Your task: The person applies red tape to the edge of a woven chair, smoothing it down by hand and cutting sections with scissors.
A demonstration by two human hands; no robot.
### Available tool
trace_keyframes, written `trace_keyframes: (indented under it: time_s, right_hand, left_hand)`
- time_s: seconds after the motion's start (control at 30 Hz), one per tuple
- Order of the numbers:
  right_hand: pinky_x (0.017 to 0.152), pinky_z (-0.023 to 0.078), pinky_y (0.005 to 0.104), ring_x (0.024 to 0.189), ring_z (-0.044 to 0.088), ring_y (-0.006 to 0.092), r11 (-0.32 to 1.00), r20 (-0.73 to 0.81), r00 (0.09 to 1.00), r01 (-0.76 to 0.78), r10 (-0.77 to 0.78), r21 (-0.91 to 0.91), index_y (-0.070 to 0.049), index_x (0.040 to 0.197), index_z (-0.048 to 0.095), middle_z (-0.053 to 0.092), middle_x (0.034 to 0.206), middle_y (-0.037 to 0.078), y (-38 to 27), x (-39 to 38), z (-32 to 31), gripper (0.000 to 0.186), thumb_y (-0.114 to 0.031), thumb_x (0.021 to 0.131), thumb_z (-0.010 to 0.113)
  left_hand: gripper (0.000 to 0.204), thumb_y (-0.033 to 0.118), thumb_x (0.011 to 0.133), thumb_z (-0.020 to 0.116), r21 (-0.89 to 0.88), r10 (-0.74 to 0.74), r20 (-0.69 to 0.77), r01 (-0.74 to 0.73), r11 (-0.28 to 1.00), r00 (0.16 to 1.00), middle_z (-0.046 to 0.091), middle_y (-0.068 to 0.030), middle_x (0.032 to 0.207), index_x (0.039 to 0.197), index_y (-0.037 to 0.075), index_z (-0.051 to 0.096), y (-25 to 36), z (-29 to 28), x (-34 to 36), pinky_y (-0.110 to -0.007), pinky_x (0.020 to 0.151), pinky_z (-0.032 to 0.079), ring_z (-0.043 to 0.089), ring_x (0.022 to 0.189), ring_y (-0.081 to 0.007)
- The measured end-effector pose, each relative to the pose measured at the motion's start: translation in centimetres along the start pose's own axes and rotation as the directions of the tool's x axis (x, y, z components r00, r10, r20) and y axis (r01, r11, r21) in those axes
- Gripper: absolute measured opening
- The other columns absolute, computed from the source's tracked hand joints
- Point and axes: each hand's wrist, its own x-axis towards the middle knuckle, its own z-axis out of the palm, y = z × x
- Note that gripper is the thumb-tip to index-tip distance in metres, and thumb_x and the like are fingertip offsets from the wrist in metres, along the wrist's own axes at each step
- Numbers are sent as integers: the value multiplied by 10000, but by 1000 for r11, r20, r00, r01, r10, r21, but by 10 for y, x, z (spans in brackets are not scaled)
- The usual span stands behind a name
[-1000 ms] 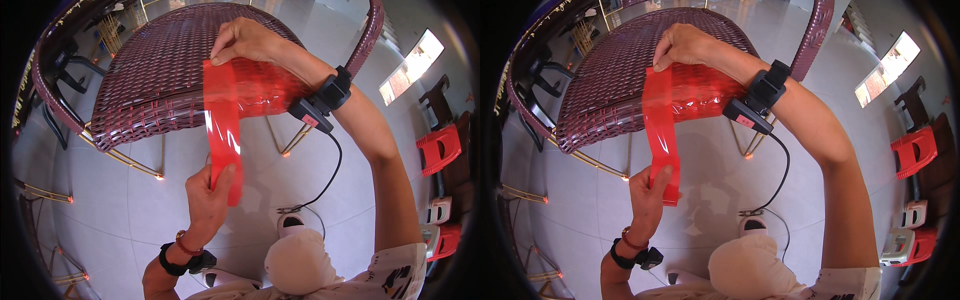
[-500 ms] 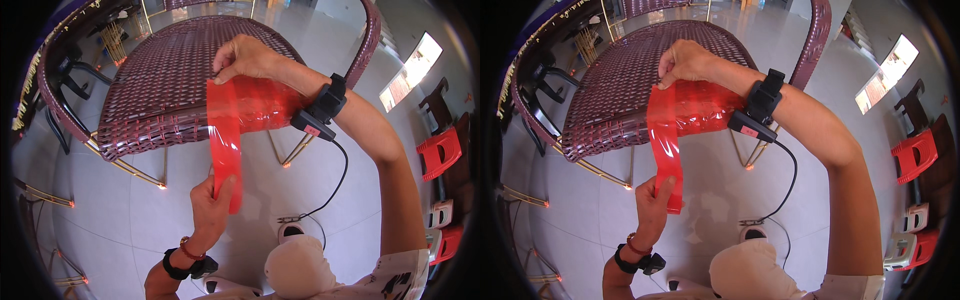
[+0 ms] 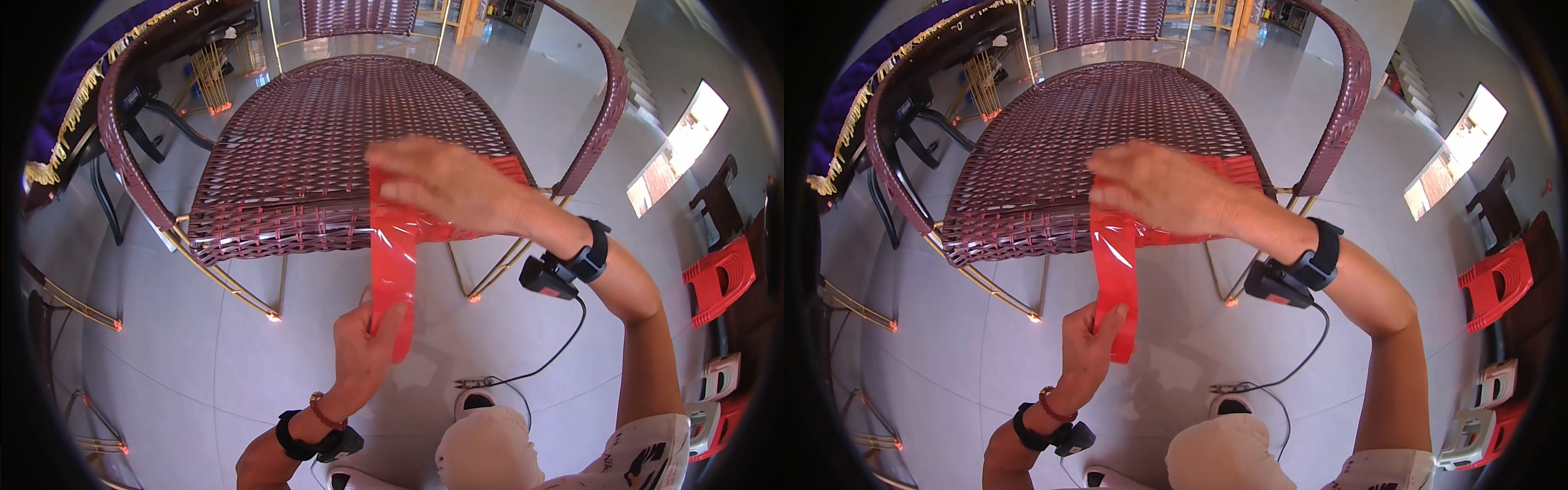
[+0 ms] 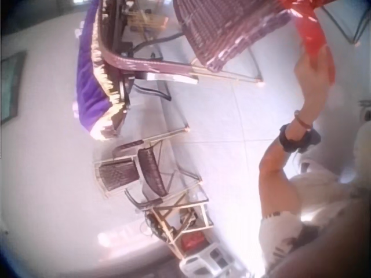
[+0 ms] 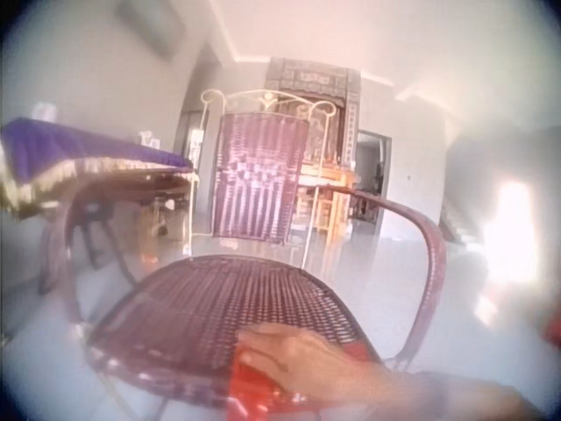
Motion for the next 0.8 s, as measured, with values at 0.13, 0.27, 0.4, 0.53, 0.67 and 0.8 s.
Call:
trace_keyframes:
  time_s: [0.13, 0.27, 0.4, 0.53, 0.67, 0.8]
  right_hand:
    - [1092, 217, 400, 1315, 298, 276, 997, 189, 981, 47, -35, -62, -13, 1320, 402, 364, 1390, 164, 4, -10, 8, 567, -437, 960, 291]
    - [1130, 92, 382, 1373, 172, 221, 983, 284, 948, -110, 147, -144, -76, 1392, 307, 240, 1470, 99, 19, -1, 5, 678, -560, 933, 181]
    - [1131, 76, 384, 1381, 145, 215, 958, 310, 921, -168, 237, -234, -72, 1408, 263, 210, 1482, 90, 21, 0, 0, 751, -621, 903, 173]
    - [1127, 84, 392, 1383, 133, 243, 932, 258, 923, -204, 285, -299, -12, 1398, 249, 192, 1478, 146, 3, 6, 11, 817, -645, 889, 167]
    - [1107, 159, 421, 1356, 200, 312, 960, 77, 979, -167, 189, -224, 72, 1346, 303, 233, 1438, 234, -38, 6, 40, 785, -571, 897, 333]
    - [1095, 199, 408, 1331, 256, 333, 983, 36, 994, -93, 100, -157, 72, 1330, 327, 272, 1415, 247, -42, 1, 40, 746, -526, 892, 409]
  left_hand:
    - [303, 178, 878, 596, 0, 7, -15, -7, 1000, 1000, 428, 19, 528, 693, -48, 512, -1, -2, -2, -234, 427, 328, 355, 501, -32]
    - [291, 177, 875, 598, 30, 15, -17, -14, 999, 1000, 444, 10, 527, 716, -54, 518, -4, -7, -2, -235, 427, 338, 372, 494, -35]
    - [279, 176, 876, 594, 27, 30, 0, -30, 999, 1000, 456, 6, 528, 734, -55, 527, 2, -1, -2, -236, 425, 343, 384, 486, -37]
    - [265, 174, 876, 592, 13, 38, 23, -38, 999, 999, 454, 7, 529, 756, -55, 537, 3, 0, 1, -236, 429, 345, 383, 485, -36]
    - [279, 180, 874, 594, 31, -6, -29, 7, 999, 1000, 447, 10, 523, 722, -49, 549, 7, -4, -2, -245, 430, 333, 380, 489, -41]
    - [318, 192, 871, 603, 33, 22, -40, -20, 999, 999, 441, 11, 517, 662, -39, 538, -7, -2, 3, -250, 432, 323, 381, 493, -45]
